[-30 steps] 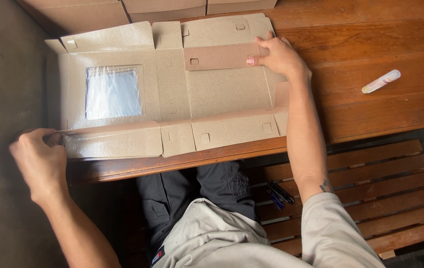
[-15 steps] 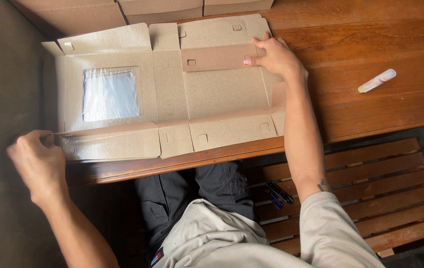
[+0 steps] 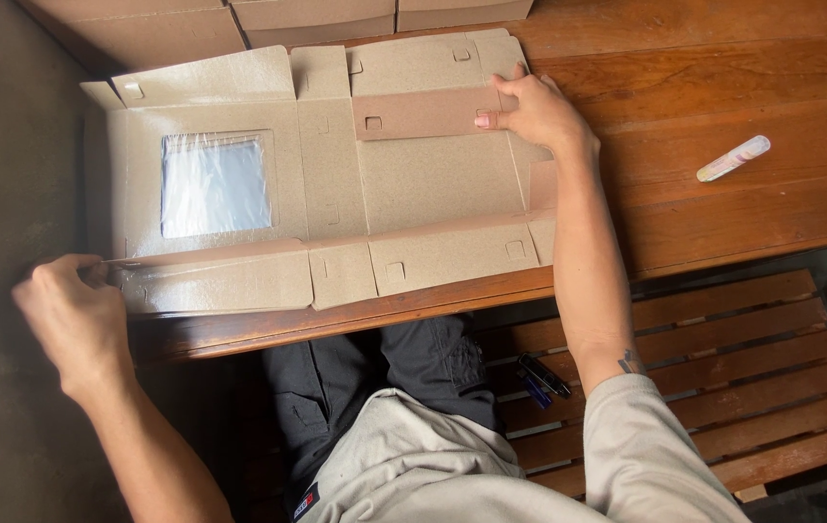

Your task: Assembling a cardboard box by folding flaps and tucking them into slots on a wooden table.

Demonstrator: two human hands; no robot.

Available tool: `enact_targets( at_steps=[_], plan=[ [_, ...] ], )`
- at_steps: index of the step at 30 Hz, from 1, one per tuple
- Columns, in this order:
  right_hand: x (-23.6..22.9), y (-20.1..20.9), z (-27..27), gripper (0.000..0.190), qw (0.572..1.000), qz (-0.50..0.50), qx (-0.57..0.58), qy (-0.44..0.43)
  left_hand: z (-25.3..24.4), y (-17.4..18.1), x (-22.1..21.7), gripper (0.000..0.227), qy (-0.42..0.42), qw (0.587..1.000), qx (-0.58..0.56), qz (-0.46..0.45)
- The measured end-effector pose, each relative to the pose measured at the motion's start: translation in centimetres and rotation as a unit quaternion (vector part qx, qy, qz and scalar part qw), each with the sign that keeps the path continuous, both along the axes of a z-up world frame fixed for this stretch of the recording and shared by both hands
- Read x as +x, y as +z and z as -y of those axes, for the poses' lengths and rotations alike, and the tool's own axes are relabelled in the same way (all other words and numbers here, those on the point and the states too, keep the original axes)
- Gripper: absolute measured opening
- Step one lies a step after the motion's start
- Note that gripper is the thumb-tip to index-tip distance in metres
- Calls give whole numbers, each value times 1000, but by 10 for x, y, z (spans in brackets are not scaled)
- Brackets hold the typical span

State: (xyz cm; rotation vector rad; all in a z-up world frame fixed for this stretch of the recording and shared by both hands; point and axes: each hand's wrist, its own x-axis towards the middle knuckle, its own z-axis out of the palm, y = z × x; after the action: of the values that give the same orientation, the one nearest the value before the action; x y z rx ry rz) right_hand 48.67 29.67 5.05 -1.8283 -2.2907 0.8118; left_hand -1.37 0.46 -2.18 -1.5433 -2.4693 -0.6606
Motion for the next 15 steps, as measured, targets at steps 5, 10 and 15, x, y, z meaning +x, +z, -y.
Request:
enact_targets(
  at_steps=[5, 10, 15],
  plan=[
    [1, -4, -2, 82, 1000, -2, 0, -4, 0, -1, -1, 24, 4, 1000, -4, 5],
    [0, -3, -3, 82, 1000, -5, 4, -4, 2, -1, -3, 21, -9, 1000, 0, -9],
    [0, -1, 0, 82, 1000, -6, 3, -1, 1, -1, -2, 14, -7, 1000, -5, -11]
  ],
)
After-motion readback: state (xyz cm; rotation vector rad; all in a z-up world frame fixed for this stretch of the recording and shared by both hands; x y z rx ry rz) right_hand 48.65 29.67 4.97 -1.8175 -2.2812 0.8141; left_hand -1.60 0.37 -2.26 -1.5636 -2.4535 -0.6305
